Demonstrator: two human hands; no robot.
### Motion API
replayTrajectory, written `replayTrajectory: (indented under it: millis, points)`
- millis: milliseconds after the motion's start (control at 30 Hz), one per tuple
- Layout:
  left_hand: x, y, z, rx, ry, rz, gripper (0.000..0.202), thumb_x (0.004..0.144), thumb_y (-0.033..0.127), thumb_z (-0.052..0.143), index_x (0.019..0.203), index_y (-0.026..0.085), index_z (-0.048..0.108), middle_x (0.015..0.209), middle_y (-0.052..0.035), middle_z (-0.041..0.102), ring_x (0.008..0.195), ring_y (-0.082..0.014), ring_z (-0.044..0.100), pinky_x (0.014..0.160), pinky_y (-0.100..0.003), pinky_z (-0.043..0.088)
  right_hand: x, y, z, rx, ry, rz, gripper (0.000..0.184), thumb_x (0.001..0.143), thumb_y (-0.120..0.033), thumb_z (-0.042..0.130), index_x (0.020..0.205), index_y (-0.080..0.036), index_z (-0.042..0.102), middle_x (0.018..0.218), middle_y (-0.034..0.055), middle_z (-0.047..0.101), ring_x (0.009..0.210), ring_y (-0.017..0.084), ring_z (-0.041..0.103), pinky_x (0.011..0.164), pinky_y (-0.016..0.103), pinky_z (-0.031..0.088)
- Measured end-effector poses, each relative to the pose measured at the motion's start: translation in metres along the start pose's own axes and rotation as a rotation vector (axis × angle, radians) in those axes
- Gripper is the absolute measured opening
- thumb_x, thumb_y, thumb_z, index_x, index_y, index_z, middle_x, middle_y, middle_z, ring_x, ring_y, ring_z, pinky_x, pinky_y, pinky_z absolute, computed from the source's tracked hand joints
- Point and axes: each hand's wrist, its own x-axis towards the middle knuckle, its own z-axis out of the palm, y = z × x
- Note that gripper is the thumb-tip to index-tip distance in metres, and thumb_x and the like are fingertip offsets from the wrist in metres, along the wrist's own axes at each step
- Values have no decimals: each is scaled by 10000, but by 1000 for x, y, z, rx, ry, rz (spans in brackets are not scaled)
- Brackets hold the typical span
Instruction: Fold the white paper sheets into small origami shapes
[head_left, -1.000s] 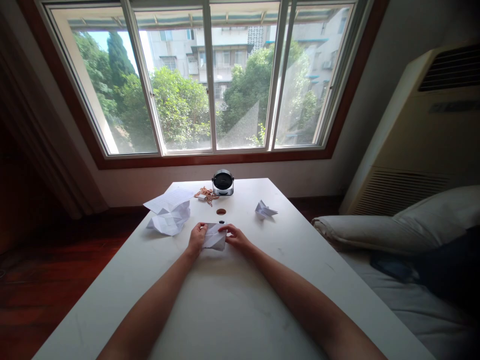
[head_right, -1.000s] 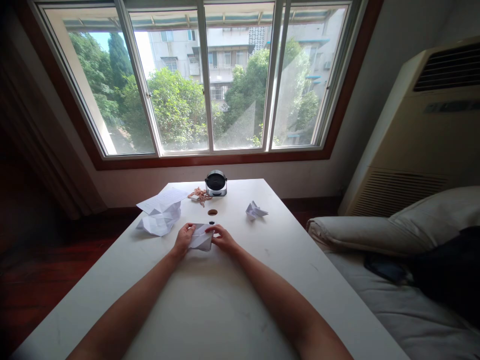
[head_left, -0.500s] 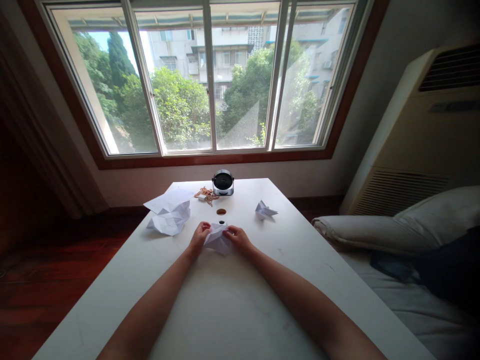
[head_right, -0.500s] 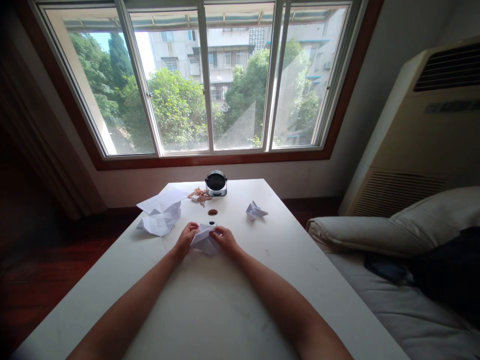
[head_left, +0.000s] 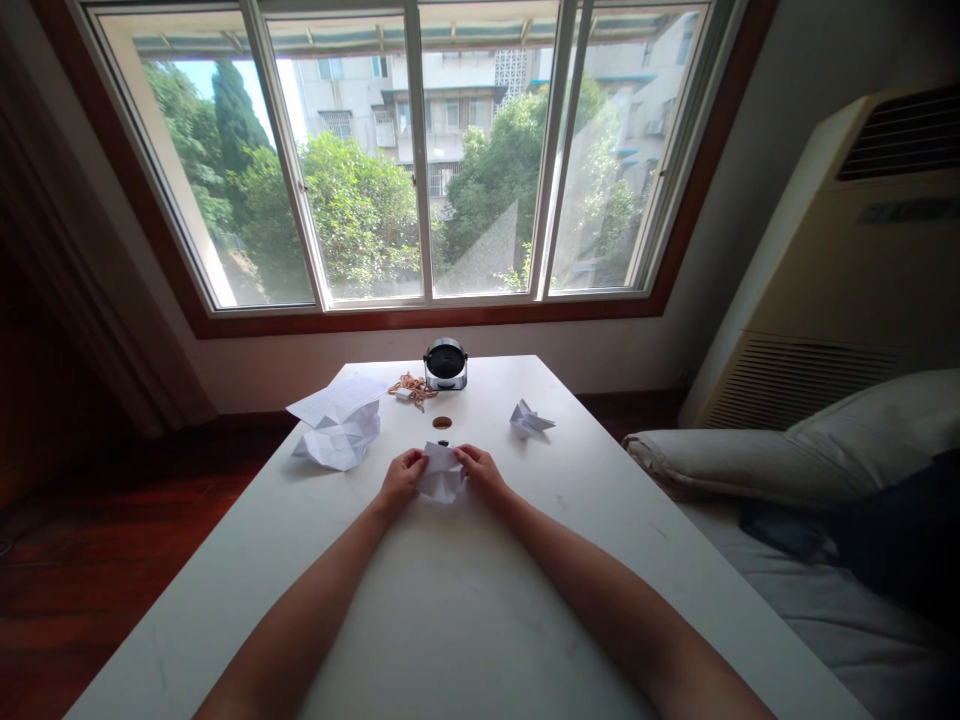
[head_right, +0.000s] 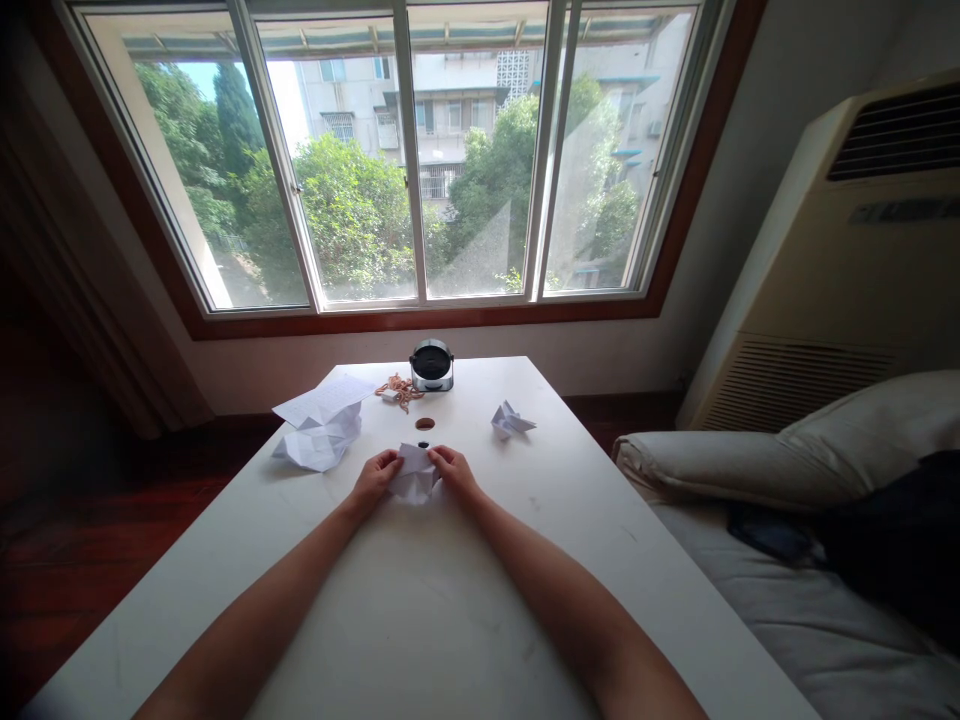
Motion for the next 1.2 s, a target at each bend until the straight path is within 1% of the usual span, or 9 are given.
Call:
replayTrajectory:
  millis: [167, 267, 400, 567, 733, 900, 967, 1033, 1200]
  points:
    - [6, -8, -6, -48, 143, 16, 370, 722, 488, 756, 864, 152, 697, 811, -34, 691, 685, -146, 568, 638, -243, 437, -3, -6, 4, 193, -64, 20, 301, 755, -344, 624, 1025, -213, 626, 894, 24, 618, 774, 170, 580, 658, 273, 488]
    - [7, -9, -6, -69, 165, 21, 371, 714, 490, 758, 857, 154, 694, 807, -32, 689, 683, -146, 568, 637, -243, 437, -5, -8, 6, 203, -66, 28, 329, 708, -279, 629, 1029, -223, 584, 869, 13, 610, 763, 169, 581, 653, 270, 490]
    - [5, -7, -5, -54, 163, 31, 371, 713, 499, 755, 841, 156, 691, 797, -33, 688, 681, -151, 572, 640, -248, 439, -5, -8, 8, 132, -73, 0, 323, 682, -245, 651, 994, -208, 573, 803, -1, 608, 713, 162, 573, 648, 271, 473]
    - [4, -5, -3, -23, 154, 40, 358, 727, 486, 742, 876, 163, 697, 835, -41, 702, 715, -163, 593, 674, -260, 450, -6, -9, 10, 32, -70, -22, 255, 732, -317, 681, 934, -199, 579, 739, -14, 600, 665, 155, 554, 648, 272, 449]
    - [2, -3, 0, 20, 103, 52, 364, 737, 466, 744, 929, 161, 693, 861, -53, 712, 735, -167, 612, 682, -260, 459, -8, -11, 8, -102, -86, -55, 343, 756, -478, 716, 891, -191, 583, 772, 0, 621, 700, 165, 557, 628, 256, 419]
    - [-2, 4, 3, -2, 3, 51, 588, 734, 461, 766, 1221, 162, 629, 829, -52, 714, 674, -151, 609, 616, -242, 438, -6, -8, 4, -241, -1, -29, 363, 792, -534, 668, 760, -185, 573, 684, -6, 574, 639, 154, 500, 560, 251, 359]
    - [-4, 7, 4, -15, -26, 44, 640, 733, 478, 772, 1265, 161, 613, 836, -58, 717, 677, -155, 613, 616, -244, 440, -5, -7, 3, -239, 21, -36, 355, 793, -527, 669, 756, -188, 573, 678, -6, 569, 631, 154, 494, 557, 257, 359]
    - [-5, 8, 5, -16, -29, 28, 630, 717, 500, 784, 1220, 149, 641, 854, -74, 721, 691, -165, 619, 618, -250, 446, -5, -8, 3, -217, 44, -58, 333, 779, -511, 689, 789, -193, 589, 703, -1, 583, 646, 159, 503, 571, 263, 373]
    - [-5, 7, 5, 20, -67, 36, 472, 737, 529, 761, 971, 122, 711, 837, -76, 698, 681, -149, 586, 604, -237, 428, -6, -10, 3, -159, 37, -50, 348, 744, -472, 728, 970, -221, 647, 731, 1, 600, 641, 161, 505, 571, 263, 376]
